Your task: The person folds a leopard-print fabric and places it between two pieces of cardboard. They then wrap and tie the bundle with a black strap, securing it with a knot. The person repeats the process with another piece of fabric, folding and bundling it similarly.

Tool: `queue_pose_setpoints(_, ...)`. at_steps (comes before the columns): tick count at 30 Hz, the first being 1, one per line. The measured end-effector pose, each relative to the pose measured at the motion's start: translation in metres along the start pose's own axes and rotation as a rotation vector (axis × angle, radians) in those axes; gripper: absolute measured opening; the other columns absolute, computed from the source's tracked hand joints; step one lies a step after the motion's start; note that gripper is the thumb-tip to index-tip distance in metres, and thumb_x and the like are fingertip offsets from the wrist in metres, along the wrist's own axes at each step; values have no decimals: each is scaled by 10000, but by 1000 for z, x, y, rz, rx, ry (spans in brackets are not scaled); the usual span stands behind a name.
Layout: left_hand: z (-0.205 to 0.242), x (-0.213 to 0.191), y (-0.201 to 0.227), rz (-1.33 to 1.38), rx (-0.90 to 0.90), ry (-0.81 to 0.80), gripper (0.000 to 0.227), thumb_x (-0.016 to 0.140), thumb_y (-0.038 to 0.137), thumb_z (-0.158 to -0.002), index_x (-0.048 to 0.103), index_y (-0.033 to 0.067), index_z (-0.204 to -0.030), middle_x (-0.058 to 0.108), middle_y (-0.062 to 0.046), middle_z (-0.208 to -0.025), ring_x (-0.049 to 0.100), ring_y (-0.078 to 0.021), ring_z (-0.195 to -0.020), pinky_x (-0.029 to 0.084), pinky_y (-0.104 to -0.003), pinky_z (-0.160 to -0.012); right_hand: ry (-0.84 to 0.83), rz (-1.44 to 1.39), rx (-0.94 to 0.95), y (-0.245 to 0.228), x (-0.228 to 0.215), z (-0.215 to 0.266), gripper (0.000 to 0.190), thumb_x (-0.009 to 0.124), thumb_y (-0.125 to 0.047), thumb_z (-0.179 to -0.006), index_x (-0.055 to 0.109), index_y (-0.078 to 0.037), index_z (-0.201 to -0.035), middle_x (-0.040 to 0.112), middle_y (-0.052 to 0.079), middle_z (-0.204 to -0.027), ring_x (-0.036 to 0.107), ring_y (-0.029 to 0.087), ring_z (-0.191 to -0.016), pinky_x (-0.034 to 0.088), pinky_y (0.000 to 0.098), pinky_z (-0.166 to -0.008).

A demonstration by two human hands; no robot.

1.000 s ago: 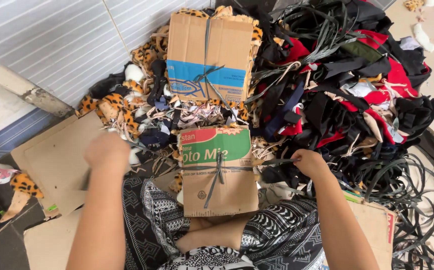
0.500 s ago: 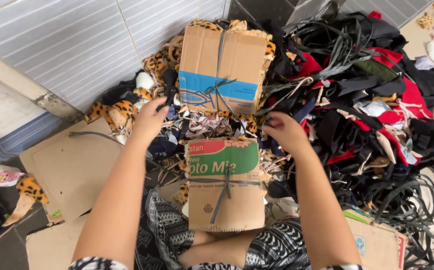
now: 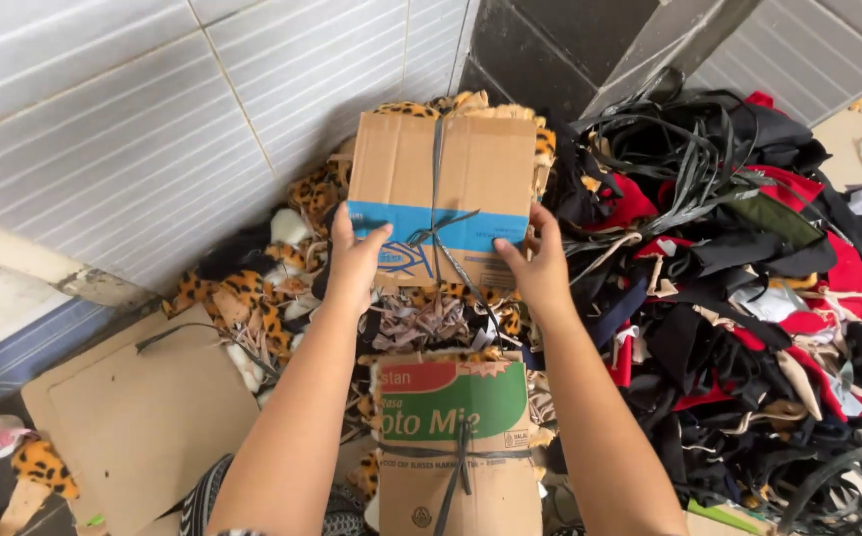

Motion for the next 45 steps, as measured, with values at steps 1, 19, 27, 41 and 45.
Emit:
queue_pose_setpoints(1, 1, -5, 8, -2, -7, 2, 889, 663, 214, -984, 80, 104, -1645, -16, -243, -1674, -7, -457, -1540, 85, -651, -1206, -3, 1, 7, -15, -5, -2, 719, 799, -101, -886, 408, -59, -1488, 460, 245, -1489, 474, 531, -1334, 427, 660, -1083)
queue_pose_setpoints(19, 247, -25, -68, -32, -131, -56, 555, 599, 514, -977, 534, 80, -1315, 560, -212, -1350, 516, -321, -1287, 434, -507, -1029, 168, -142, 287, 39, -122, 266, 607, 639, -350, -915, 536, -86, -1452, 551, 244, -1361, 469, 389, -1302, 345, 513, -1076)
queue_pose_setpoints(27, 269, -32, -41, -733, 504, 113, 669, 726, 311, -932, 356, 121, -1456, 307, -190, -1476, 302, -451, -1362, 231, -601, -1115, 35, 83, 506, 32, -106, 293, 725, 815, -380, -844, 532, -194, -1485, 574, 222, -1446, 476, 412, -1407, 390, 577, -1134)
queue_pose_setpoints(41, 264, 65, -48, -1634, 198, -871, 976, 619, 689, -844, 170, 318, -1627, -65, -38, -1721, -85, -465, -1536, -94, -762, -1145, -462, 853, 540, 164, -214, 195, 770, 721, -520, -832, 471, -148, -1458, 662, 180, -1332, 568, 371, -1317, 468, 505, -1088)
queue_pose_setpoints(45, 251, 71, -51, -1624, 208, -867, 968, 647, 678, -816, 206, 336, -1607, -22, -12, -1717, -51, -444, -1542, -94, -758, -1156, -551, 800, 663, 30, -226, 211, 418, 649, -341, -906, 789, -97, -1216, 757, 213, -932, 700, 276, -968, 678, 338, -735)
Point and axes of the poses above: each hand's wrist, its own z-axis away from the middle knuckle, its own x-axis out of the palm, y = z × x, the point moved 3 cm from there along -z, towards the middle knuckle
